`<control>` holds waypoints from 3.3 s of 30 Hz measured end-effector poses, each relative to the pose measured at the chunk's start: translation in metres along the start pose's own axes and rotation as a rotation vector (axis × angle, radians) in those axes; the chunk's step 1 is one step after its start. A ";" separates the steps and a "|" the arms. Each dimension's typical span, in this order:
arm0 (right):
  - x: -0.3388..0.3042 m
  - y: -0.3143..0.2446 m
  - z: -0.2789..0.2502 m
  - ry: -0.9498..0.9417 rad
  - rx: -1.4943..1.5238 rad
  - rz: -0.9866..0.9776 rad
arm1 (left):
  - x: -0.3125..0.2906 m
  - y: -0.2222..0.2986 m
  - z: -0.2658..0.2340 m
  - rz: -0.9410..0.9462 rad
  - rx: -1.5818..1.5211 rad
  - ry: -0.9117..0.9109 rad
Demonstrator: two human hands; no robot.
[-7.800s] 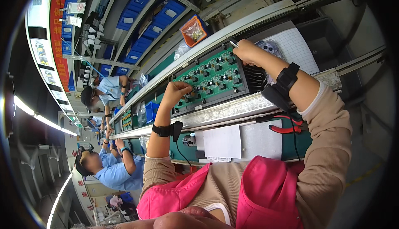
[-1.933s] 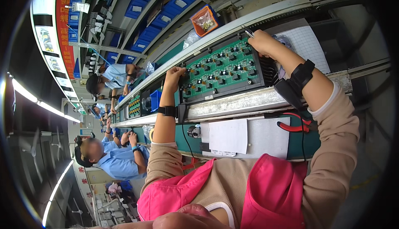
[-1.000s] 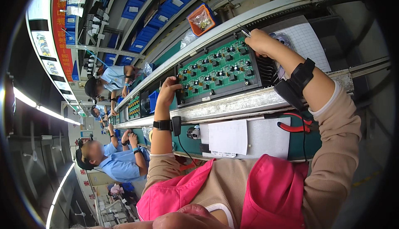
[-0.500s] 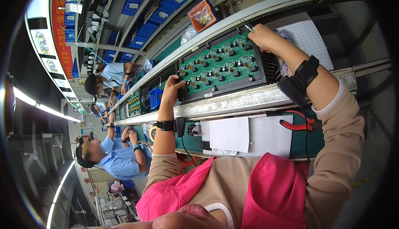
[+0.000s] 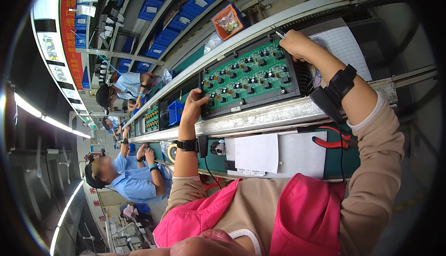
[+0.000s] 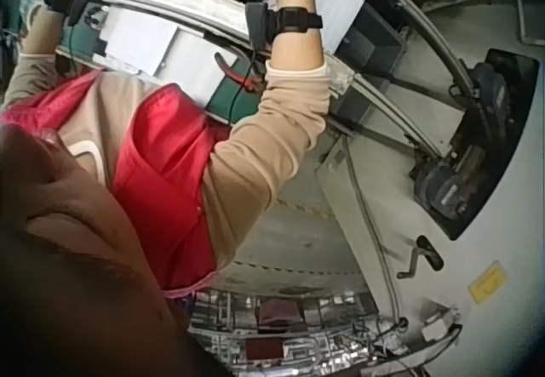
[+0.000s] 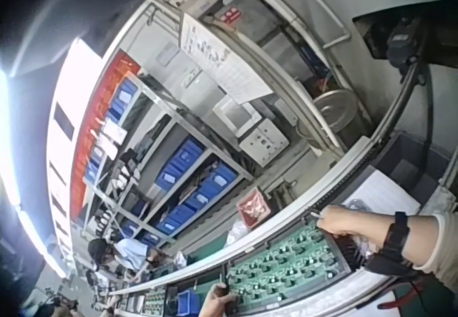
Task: Manually placing small electronic components onto a printed circuit board.
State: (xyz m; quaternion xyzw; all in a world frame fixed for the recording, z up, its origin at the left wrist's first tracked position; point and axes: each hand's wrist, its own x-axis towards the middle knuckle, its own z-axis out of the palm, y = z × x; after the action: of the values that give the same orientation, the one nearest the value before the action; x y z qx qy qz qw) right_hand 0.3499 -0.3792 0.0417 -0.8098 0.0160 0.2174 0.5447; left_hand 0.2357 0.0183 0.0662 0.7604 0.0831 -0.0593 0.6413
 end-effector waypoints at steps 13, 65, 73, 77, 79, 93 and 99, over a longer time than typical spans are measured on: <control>0.002 -0.005 -0.011 -0.055 -0.081 0.037 | -0.006 -0.004 -0.013 0.036 -0.232 0.080; -0.242 0.066 0.070 0.072 -0.820 -0.819 | -0.075 -0.056 -0.053 0.500 0.456 0.582; -0.244 0.054 0.069 0.147 -0.632 -0.868 | -0.065 -0.050 -0.055 0.479 0.583 0.586; -0.252 0.045 0.046 0.169 -0.493 -0.742 | -0.052 -0.045 -0.057 0.367 0.556 0.522; -0.257 0.047 0.034 0.194 -0.431 -0.731 | -0.045 -0.045 -0.056 0.312 0.665 0.428; -0.263 0.073 -0.010 0.267 -0.249 -0.610 | -0.012 0.023 -0.002 -0.177 0.363 -0.172; -0.263 0.096 -0.021 0.375 -0.281 -0.541 | -0.005 0.038 0.047 -0.169 0.141 -0.274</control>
State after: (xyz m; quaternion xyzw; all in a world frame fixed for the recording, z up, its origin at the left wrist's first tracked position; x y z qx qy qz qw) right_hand 0.0940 -0.4929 0.0610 -0.8775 -0.1292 -0.0871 0.4535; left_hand 0.2394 -0.0341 0.0954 0.7786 0.0544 -0.2217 0.5846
